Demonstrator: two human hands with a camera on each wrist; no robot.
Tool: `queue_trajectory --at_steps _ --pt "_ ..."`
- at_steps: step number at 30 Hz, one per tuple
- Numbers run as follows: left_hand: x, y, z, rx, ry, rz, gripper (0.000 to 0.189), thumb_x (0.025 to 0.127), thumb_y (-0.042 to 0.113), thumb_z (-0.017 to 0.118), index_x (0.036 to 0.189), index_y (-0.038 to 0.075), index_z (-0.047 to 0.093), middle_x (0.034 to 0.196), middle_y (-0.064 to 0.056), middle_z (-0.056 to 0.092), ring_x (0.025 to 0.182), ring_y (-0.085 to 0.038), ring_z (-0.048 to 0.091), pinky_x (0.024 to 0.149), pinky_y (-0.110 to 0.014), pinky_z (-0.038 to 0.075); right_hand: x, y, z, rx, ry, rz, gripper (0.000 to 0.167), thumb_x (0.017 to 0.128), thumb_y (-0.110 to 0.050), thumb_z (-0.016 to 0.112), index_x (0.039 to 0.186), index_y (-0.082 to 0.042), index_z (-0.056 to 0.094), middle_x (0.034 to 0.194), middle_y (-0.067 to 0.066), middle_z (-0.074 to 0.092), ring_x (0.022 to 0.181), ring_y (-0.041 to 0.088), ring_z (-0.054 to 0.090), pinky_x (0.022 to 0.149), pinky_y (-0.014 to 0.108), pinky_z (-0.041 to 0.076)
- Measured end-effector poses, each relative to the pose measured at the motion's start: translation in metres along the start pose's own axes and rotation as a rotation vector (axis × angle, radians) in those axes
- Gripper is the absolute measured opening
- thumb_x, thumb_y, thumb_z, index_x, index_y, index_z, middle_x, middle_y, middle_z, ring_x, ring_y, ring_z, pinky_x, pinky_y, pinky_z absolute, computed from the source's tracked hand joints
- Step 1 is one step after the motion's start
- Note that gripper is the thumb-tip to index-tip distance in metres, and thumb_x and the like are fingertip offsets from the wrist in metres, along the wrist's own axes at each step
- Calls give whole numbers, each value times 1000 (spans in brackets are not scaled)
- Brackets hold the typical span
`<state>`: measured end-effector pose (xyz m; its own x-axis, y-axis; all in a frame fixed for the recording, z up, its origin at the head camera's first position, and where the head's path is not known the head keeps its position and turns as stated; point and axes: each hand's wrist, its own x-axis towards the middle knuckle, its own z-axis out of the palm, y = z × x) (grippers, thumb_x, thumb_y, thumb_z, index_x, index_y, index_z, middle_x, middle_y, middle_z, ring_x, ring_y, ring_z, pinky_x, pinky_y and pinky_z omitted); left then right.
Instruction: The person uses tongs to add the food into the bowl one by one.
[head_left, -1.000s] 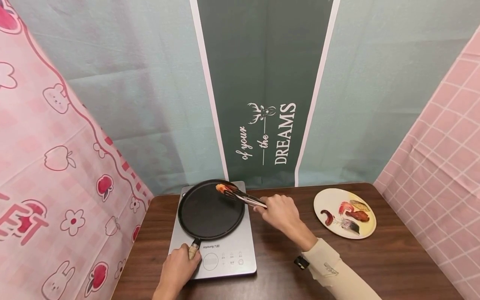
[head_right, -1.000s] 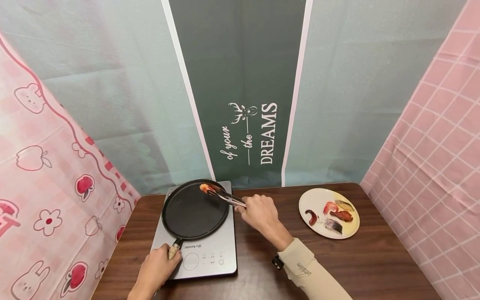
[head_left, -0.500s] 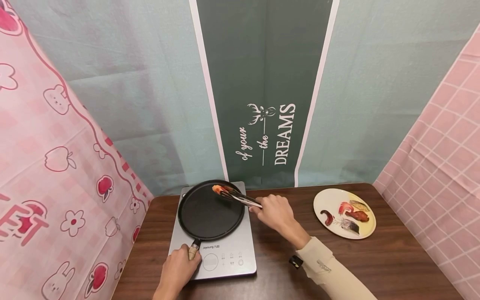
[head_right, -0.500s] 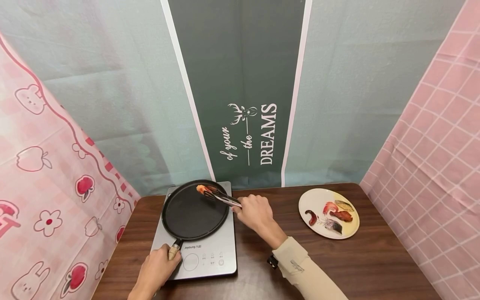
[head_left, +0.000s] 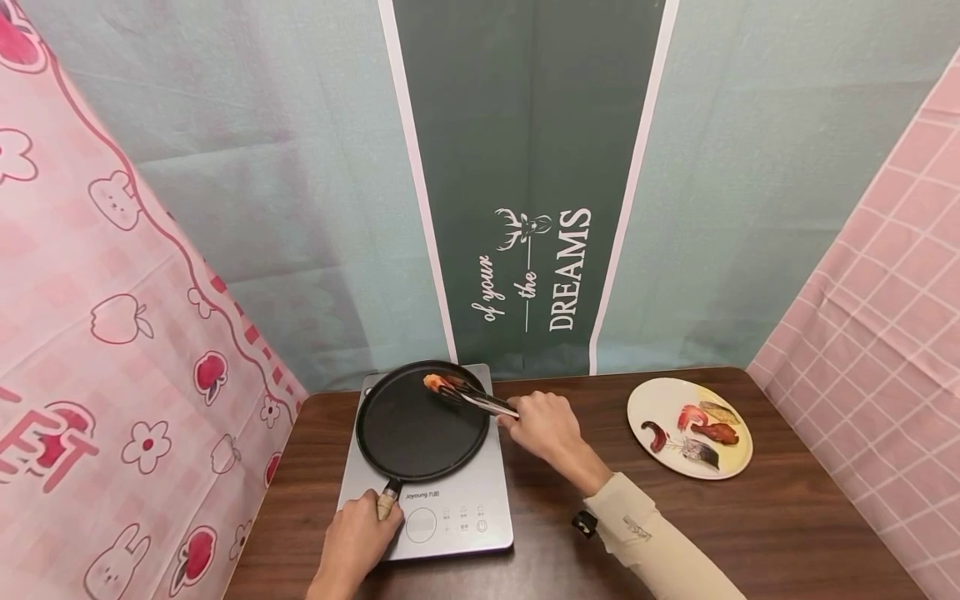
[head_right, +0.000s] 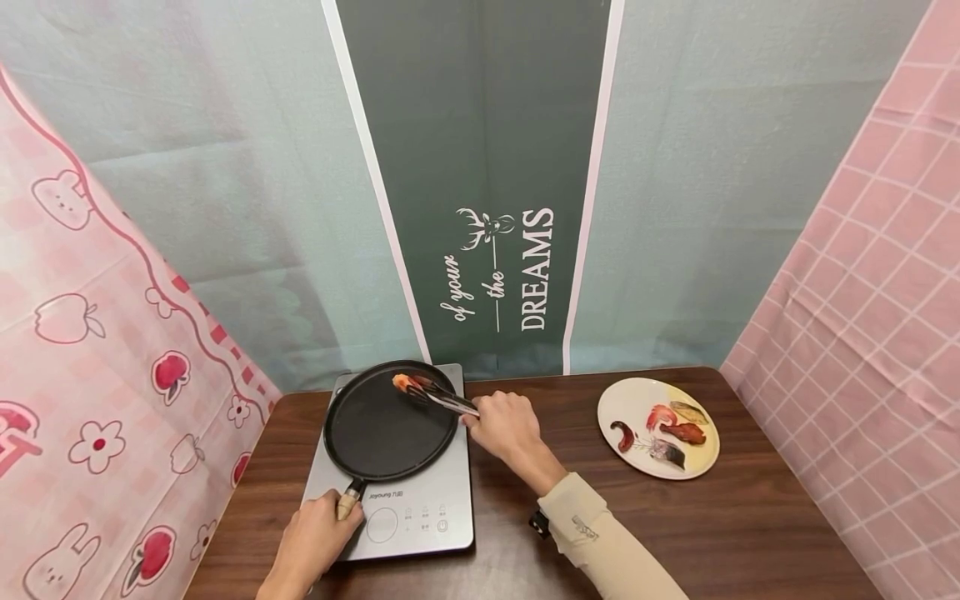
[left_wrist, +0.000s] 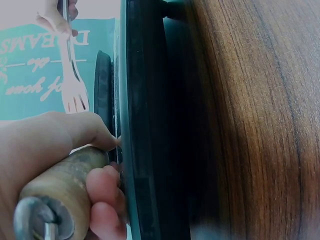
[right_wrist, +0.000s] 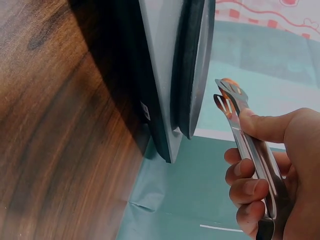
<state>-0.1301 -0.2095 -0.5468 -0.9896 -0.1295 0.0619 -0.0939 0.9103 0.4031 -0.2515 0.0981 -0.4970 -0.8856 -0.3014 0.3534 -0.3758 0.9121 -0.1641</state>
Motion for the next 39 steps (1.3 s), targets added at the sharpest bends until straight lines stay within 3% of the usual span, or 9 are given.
queue_trajectory --at_steps 12,39 --pt "-1 1 -1 -11 0 -6 30 86 27 74 70 10 56 64 -9 60 57 -26 58 55 -51 47 0 -1 6 -5 -36 23 27 89 -45 81 83 -19 76 61 -3 63 56 23 61 53 42 47" --pt "-1 4 -3 -1 -39 -40 30 87 30 73 73 10 56 63 -6 55 58 -23 52 56 -49 46 -2 0 14 22 -77 49 31 89 -45 82 75 -19 71 56 -4 53 52 20 51 50 41 43"
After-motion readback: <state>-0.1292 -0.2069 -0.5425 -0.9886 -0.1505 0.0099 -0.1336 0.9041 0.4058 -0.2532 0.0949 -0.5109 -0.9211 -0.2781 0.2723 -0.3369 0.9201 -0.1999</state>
